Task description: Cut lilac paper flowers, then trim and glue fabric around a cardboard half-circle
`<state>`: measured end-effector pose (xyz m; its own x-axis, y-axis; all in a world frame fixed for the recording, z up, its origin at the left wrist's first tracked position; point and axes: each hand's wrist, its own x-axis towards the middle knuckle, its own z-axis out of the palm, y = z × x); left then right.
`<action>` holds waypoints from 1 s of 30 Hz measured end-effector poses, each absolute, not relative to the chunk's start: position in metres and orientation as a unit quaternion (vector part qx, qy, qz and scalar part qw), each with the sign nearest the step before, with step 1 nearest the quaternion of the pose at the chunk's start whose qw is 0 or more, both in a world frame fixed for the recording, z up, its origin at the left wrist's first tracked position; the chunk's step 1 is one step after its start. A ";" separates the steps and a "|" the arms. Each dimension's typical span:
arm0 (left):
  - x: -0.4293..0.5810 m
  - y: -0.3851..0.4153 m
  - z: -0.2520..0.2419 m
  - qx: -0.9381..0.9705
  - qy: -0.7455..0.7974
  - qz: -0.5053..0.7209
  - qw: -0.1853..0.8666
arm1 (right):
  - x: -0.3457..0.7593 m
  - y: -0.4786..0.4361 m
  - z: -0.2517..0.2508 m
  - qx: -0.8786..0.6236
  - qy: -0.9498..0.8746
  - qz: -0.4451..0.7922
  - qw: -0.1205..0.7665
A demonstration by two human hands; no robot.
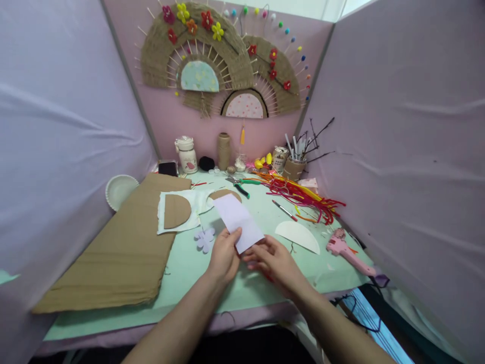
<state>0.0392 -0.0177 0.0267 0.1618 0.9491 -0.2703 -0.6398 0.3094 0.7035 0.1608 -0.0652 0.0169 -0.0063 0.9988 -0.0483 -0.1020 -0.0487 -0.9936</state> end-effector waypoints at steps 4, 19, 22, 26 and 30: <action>0.019 -0.035 0.033 0.209 0.364 0.507 0.753 | 0.198 -0.072 0.022 -0.475 -0.642 0.284 0.530; 0.024 -0.076 0.041 0.336 0.235 0.496 0.765 | 0.176 -0.079 0.032 -0.454 -0.593 0.367 0.554; 0.031 -0.076 0.037 0.349 0.296 0.522 0.720 | 0.172 -0.079 0.033 -0.463 -0.583 0.371 0.554; 0.035 -0.073 0.037 0.332 0.310 0.551 0.700 | 0.168 -0.076 0.033 -0.483 -0.534 0.396 0.569; 0.034 -0.069 0.039 0.327 0.316 0.564 0.689 | 0.167 -0.071 0.031 -0.496 -0.472 0.440 0.582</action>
